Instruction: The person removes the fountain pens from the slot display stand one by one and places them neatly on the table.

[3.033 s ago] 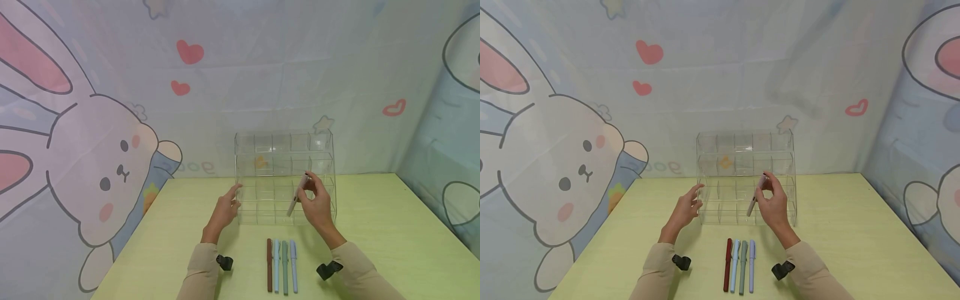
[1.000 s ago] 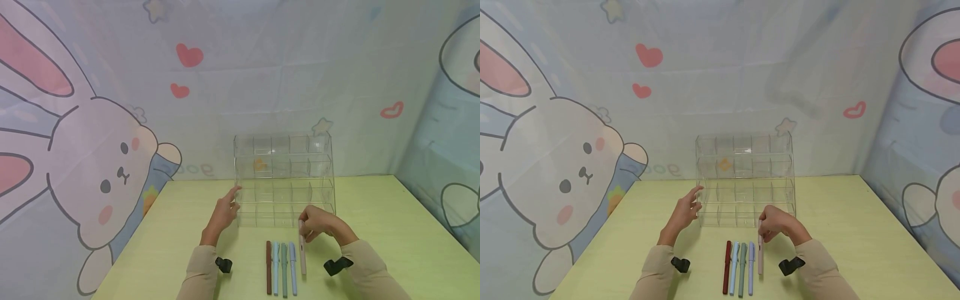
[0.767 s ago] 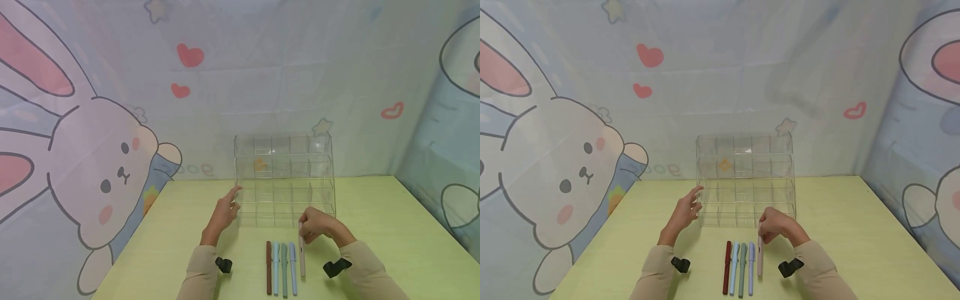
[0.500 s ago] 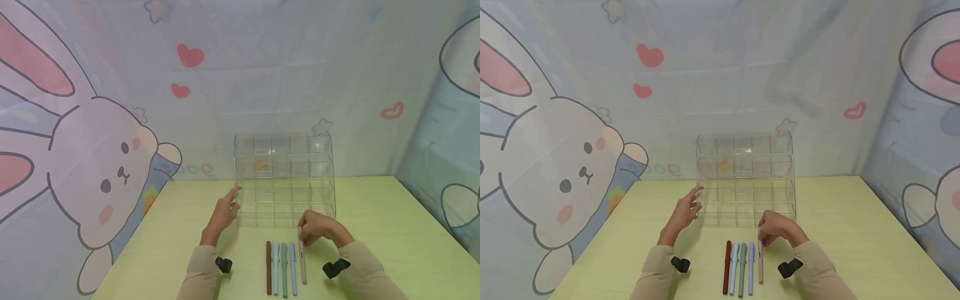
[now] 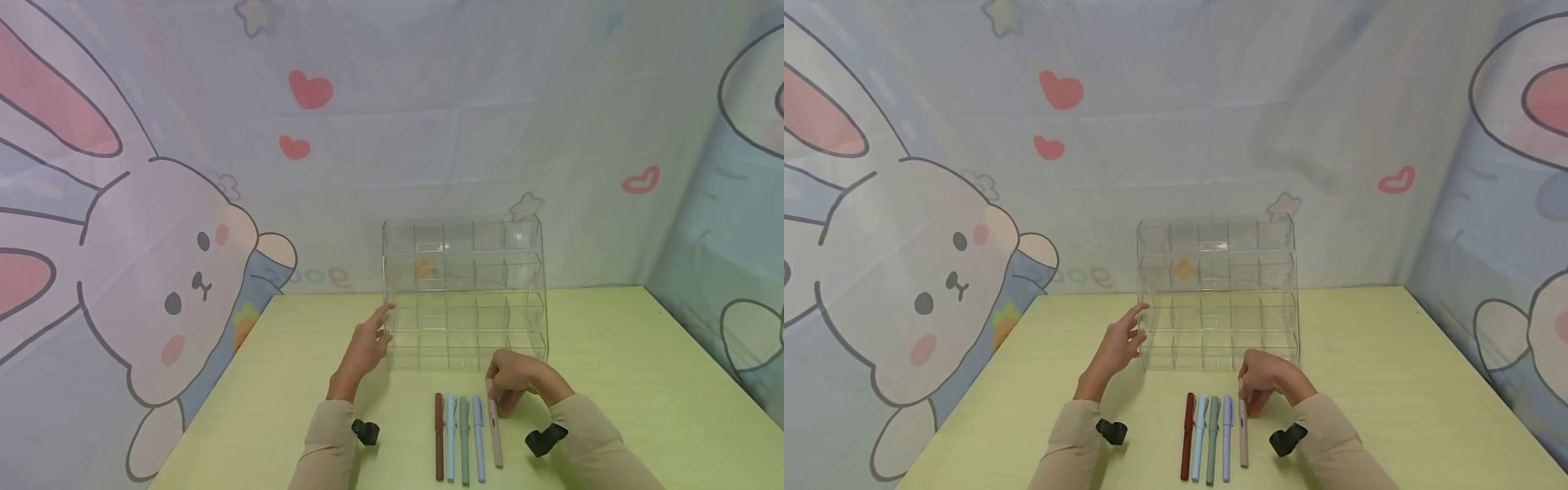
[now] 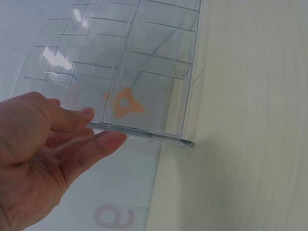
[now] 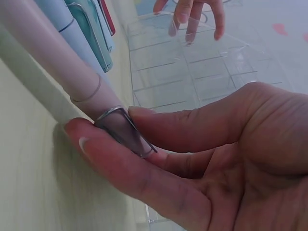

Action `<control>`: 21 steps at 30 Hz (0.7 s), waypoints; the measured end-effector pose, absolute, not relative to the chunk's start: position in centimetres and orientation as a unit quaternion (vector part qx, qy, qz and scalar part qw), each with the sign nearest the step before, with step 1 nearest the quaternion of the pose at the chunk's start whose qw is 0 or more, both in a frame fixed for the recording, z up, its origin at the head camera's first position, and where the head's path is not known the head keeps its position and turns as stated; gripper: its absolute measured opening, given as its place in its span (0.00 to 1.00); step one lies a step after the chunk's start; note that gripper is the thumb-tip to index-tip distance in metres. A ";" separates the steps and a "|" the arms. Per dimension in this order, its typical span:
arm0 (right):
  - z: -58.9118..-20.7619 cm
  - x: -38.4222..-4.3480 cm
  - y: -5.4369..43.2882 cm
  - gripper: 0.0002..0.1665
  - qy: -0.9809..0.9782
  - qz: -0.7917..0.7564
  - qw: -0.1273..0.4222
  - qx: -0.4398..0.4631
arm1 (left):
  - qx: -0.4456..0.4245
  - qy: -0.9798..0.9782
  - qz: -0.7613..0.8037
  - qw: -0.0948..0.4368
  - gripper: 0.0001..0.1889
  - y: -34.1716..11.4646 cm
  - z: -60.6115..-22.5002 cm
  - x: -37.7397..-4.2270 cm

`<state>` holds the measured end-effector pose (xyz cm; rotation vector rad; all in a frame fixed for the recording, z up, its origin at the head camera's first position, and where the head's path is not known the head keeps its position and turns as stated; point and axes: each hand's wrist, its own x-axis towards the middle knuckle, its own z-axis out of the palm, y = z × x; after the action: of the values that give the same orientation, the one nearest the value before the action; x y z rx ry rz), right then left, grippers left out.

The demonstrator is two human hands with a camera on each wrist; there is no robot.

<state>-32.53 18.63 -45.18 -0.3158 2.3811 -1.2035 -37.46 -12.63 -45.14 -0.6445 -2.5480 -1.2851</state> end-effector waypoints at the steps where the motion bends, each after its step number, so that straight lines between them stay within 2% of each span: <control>1: -45.2 -32.5 18.6 0.05 0.864 -0.434 0.227 -0.116 | -0.220 -0.865 -0.437 0.109 0.33 -12.6 -45.2 -37.5; 21: -45.5 -32.1 18.2 0.08 0.872 -0.405 0.237 -0.135 | -0.226 -0.866 -0.433 0.110 0.32 -12.7 -45.2 -37.6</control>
<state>-32.07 18.22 -45.46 -0.3701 2.3915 -1.1112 -37.56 -12.65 -45.24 -0.6633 -2.5437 -1.2727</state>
